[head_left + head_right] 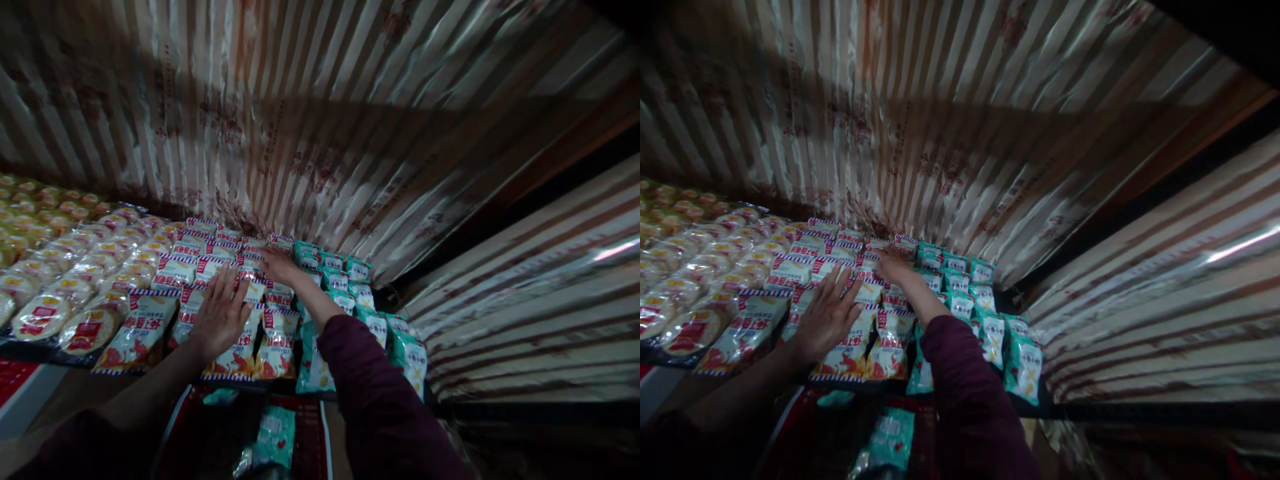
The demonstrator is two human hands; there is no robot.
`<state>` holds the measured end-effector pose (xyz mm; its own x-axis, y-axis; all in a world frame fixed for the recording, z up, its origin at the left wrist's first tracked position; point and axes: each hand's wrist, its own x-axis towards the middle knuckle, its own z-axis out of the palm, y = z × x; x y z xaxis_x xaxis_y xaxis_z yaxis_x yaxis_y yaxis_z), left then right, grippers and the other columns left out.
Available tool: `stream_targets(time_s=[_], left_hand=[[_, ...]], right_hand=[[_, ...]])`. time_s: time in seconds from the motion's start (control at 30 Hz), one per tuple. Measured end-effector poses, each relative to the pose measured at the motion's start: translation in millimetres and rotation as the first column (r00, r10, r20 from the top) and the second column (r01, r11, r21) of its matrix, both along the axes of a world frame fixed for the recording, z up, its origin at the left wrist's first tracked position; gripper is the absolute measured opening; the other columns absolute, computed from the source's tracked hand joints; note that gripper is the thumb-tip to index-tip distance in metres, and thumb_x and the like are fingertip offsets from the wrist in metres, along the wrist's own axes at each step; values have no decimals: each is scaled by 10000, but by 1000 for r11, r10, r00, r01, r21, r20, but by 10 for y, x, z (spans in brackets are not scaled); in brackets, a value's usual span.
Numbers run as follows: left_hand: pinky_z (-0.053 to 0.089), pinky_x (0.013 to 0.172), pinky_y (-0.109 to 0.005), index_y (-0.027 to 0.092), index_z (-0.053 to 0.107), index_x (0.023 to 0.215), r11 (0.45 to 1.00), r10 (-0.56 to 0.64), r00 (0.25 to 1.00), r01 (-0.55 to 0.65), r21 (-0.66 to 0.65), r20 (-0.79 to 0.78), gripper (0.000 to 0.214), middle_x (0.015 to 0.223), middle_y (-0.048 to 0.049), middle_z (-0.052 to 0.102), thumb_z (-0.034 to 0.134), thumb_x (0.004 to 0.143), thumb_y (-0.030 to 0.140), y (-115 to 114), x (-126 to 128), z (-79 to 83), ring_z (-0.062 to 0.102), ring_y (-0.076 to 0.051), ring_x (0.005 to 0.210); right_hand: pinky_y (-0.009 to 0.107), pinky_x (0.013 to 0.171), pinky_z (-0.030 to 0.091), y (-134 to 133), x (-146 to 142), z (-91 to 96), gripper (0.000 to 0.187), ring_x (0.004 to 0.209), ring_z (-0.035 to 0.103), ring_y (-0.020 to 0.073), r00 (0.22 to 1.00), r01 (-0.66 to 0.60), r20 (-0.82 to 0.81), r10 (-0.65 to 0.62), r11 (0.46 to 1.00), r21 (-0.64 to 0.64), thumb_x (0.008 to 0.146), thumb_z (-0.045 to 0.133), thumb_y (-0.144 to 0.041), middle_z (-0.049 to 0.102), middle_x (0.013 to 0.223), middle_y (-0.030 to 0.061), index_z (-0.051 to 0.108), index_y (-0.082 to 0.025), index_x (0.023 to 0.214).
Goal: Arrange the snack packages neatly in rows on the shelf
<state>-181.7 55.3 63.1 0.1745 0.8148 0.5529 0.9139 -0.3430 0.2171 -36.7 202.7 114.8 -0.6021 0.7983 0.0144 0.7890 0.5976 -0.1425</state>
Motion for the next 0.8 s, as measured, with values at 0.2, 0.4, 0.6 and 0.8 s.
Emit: stream_targets(time_s=[0.2, 0.4, 0.6, 0.8], left_hand=[[238, 1131, -540, 169, 527, 1324, 994, -79, 997, 79, -71, -6, 466, 1512, -118, 333, 464, 912, 378, -478, 284, -146, 152, -326, 1440], [217, 1131, -553, 123, 524, 1320, 997, -60, 997, 58, -50, -41, 460, 1497, -174, 340, 465, 914, 330, -434, 378, -277, 185, -337, 1430], [200, 1137, -558, 125, 448, 1382, 997, -75, 997, 76, 26, -30, 499, 1540, -156, 249, 462, 912, 290, -573, 373, -151, 97, -333, 1448], [242, 1134, -492, 228, 444, 1395, 940, -342, 931, 340, -37, -131, 520, 1534, -102, 292, 503, 883, 296, -897, 739, -485, 212, -292, 1430]], right_hand=[[524, 1136, 246, -1100, 717, -120, 417, 1420, 254, 289, 995, 91, -53, -84, 984, 153, 968, 397, -325, 508, 1396, 139, 536, -167, 1328], [505, 1126, 277, -1753, 565, -517, 461, 1449, 169, 299, 990, 111, -98, -97, 982, 154, 933, 424, -213, 348, 1507, 154, 460, -153, 1388], [597, 1102, 246, -2215, 754, -705, 507, 1461, 95, 300, 771, 589, -494, -402, 746, 311, 968, 317, -276, 229, 1554, 152, 306, -172, 1464], [550, 986, 402, -2551, 1011, -1218, 571, 1361, 338, 338, 688, 693, -478, -546, 691, 208, 971, 331, -382, 316, 1490, 216, 220, -175, 1491]])
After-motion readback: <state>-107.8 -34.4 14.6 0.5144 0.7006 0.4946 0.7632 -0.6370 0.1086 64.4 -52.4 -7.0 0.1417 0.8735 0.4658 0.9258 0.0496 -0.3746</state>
